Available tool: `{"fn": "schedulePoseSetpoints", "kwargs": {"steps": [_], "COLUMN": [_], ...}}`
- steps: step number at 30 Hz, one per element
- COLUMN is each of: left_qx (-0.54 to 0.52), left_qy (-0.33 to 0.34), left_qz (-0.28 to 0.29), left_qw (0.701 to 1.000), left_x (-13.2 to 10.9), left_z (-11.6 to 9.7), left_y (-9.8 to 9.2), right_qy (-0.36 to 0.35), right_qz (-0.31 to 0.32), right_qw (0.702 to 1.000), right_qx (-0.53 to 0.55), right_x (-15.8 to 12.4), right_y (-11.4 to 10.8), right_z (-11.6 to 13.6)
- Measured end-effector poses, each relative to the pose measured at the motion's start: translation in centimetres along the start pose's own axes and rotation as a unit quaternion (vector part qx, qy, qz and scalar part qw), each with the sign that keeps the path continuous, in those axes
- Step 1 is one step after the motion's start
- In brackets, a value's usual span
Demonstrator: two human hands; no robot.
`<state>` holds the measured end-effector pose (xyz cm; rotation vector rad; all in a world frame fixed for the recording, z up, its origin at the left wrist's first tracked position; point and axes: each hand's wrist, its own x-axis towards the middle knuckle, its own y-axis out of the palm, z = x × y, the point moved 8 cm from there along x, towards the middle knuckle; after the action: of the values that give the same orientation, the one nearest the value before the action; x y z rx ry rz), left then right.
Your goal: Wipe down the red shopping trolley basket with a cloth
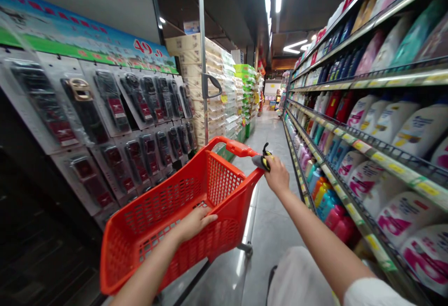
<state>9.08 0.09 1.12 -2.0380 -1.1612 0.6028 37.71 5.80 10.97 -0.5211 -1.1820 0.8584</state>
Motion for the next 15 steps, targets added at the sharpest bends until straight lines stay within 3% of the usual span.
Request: {"fn": "schedulePoseSetpoints", "kwargs": {"steps": [3, 7, 9, 11, 14, 15], "left_qx": [-0.006, -0.001, -0.006, -0.009, -0.013, -0.014], "left_qy": [0.007, -0.004, -0.005, -0.013, -0.031, -0.033], "left_qz": [0.015, 0.012, 0.007, 0.001, -0.012, -0.014], "left_qw": [1.0, 1.0, 1.0, 1.0, 0.999, 0.999], "left_x": [-0.2, -0.4, -0.3, -0.2, -0.1, 0.0], "left_z": [-0.2, 0.2, 0.3, 0.4, 0.8, 0.8], "left_y": [-0.2, -0.4, -0.5, -0.6, -0.9, -1.0], "right_qy": [-0.02, -0.1, -0.073, 0.014, 0.128, 0.147], "right_qz": [0.053, 0.143, 0.171, 0.199, 0.221, 0.219], "right_qw": [0.997, 0.979, 0.967, 0.923, 0.8, 0.772], "right_qx": [0.045, 0.104, 0.174, 0.329, 0.543, 0.578], "right_x": [4.5, 9.2, 10.6, 11.0, 10.2, 9.7], "right_y": [0.8, 3.4, 4.9, 6.5, 8.1, 8.2], "right_z": [-0.5, 2.4, 2.9, 2.3, 0.8, 0.3]}}
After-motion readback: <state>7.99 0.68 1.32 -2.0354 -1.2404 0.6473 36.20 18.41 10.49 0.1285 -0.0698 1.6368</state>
